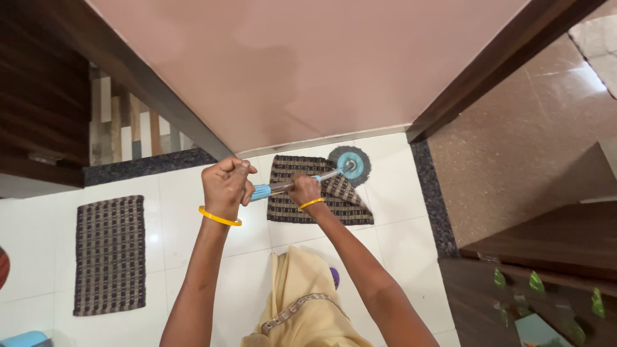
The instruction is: The person mops a tiled floor using a spin mop, moves small patterned rugs out of the way, and cleans the floor area across a doorway.
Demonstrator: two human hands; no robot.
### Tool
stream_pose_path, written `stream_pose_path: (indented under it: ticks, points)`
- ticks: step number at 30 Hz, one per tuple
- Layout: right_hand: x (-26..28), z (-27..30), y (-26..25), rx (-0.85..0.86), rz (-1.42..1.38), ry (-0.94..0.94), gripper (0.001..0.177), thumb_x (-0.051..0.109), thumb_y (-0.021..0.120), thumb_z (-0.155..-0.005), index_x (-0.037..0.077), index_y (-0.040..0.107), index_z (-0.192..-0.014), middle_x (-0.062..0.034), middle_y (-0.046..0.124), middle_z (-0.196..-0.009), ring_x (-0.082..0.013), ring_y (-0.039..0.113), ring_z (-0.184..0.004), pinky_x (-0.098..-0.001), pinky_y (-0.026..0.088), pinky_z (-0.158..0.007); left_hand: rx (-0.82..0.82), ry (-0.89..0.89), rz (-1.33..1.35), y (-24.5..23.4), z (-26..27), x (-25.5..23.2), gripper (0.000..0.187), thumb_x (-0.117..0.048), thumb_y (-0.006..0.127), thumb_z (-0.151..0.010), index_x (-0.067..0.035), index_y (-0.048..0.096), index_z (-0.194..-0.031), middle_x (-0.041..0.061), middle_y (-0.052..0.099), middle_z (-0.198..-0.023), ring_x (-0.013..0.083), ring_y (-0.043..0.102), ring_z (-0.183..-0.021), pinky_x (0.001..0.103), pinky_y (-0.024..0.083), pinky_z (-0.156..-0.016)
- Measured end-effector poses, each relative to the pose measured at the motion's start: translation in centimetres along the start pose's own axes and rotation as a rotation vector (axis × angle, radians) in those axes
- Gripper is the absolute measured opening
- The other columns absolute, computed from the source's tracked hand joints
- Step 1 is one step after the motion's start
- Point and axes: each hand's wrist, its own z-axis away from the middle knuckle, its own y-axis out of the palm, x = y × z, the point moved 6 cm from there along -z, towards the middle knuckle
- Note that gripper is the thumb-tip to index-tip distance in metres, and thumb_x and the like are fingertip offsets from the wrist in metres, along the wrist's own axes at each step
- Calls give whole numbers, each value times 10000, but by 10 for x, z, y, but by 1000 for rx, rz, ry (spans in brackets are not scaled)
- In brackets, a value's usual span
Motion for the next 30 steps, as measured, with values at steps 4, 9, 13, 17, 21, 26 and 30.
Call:
stream_pose_path:
  ticks: [4,9,13,17,21,26,30]
  points:
    - [-41,7,-1,56,58,119,162,208,650,-922,79,716,-851,-154,719,-729,-306,718,-650,-480,589,-638,83,-36,12,30,-14,8,247,-88,593,-1019,36,653,-815,57,538,-499,100,445,-347,256,318,-350]
    - [-88,22,-15,-36,91,218,207,249,639,-916,65,704,-849,-182,721,-756,-351,730,-695,-484,597,-669,176,-63,60,64,-34,34,245,-62,591,-1016,44,655,-805,52,552,-509,103,455,-341,265,329,-319]
    - [-119,46,-31,-133,83,303,201,279,693,-855,86,743,-832,-225,721,-791,-426,711,-784,-531,567,-747,302,-139,10,95,-56,67,207,-63,598,-988,41,667,-823,44,595,-571,90,443,-348,267,303,-302]
    - [-146,79,-33,-231,-21,533,208,249,719,-757,83,757,-877,-246,717,-797,-414,730,-798,-493,587,-761,510,-197,-45,125,-73,108,193,-101,625,-979,24,691,-847,27,588,-554,76,454,-357,266,330,-309]
    - [-149,117,-26,-350,110,662,209,250,693,-799,100,779,-915,-240,723,-801,-416,727,-787,-495,581,-768,660,-158,-166,138,-62,147,197,-127,681,-965,-18,728,-808,-9,581,-547,52,475,-404,263,355,-361]
    - [-138,180,-17,-279,116,947,187,224,653,-859,83,770,-893,-205,742,-858,-394,731,-816,-481,586,-790,846,-245,-246,153,-30,178,183,-129,697,-932,-42,728,-774,-6,587,-506,57,479,-376,266,343,-347]
    - [-116,224,-19,-334,128,1027,194,229,688,-805,96,777,-915,-198,741,-873,-396,725,-824,-478,583,-780,999,-325,-174,164,7,187,225,-127,672,-958,-13,673,-764,14,571,-511,68,479,-373,267,348,-341]
